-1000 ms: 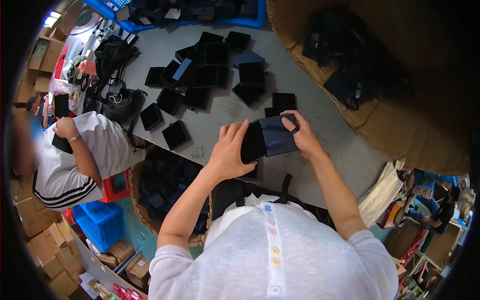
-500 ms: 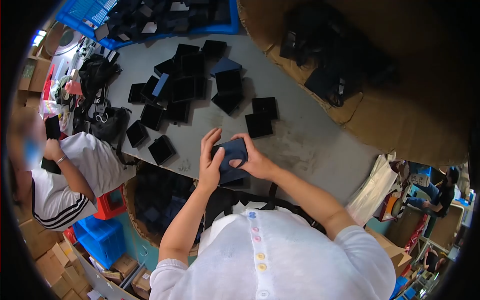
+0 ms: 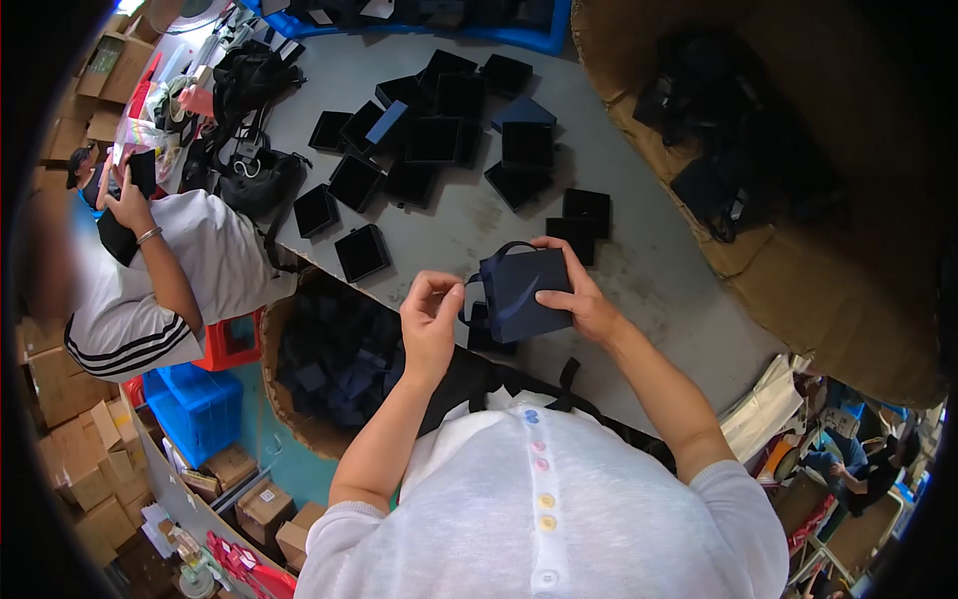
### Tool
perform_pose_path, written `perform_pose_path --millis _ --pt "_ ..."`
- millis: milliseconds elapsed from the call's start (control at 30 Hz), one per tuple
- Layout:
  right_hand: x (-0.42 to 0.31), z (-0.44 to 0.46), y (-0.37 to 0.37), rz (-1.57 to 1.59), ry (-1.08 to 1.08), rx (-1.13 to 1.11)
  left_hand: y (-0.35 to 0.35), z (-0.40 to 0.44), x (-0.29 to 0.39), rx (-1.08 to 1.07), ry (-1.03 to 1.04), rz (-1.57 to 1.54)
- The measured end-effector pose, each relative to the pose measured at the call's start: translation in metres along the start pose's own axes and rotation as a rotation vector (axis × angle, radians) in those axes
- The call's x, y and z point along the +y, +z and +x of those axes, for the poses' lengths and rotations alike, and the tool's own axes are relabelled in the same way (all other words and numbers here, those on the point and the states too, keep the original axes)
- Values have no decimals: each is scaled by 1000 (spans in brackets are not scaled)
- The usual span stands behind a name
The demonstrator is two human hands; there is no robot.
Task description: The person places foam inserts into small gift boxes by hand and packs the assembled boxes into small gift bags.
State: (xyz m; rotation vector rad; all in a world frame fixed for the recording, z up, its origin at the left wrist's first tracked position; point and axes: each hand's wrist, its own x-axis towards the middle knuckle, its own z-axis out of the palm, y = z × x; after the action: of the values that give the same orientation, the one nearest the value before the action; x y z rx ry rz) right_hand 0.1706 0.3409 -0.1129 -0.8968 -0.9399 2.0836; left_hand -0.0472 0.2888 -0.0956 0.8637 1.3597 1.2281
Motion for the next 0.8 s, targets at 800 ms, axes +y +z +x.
perform_pose_path --millis 800 --pt "-15 -15 2 -203 -113 -37 5 -16 28 -302 288 546"
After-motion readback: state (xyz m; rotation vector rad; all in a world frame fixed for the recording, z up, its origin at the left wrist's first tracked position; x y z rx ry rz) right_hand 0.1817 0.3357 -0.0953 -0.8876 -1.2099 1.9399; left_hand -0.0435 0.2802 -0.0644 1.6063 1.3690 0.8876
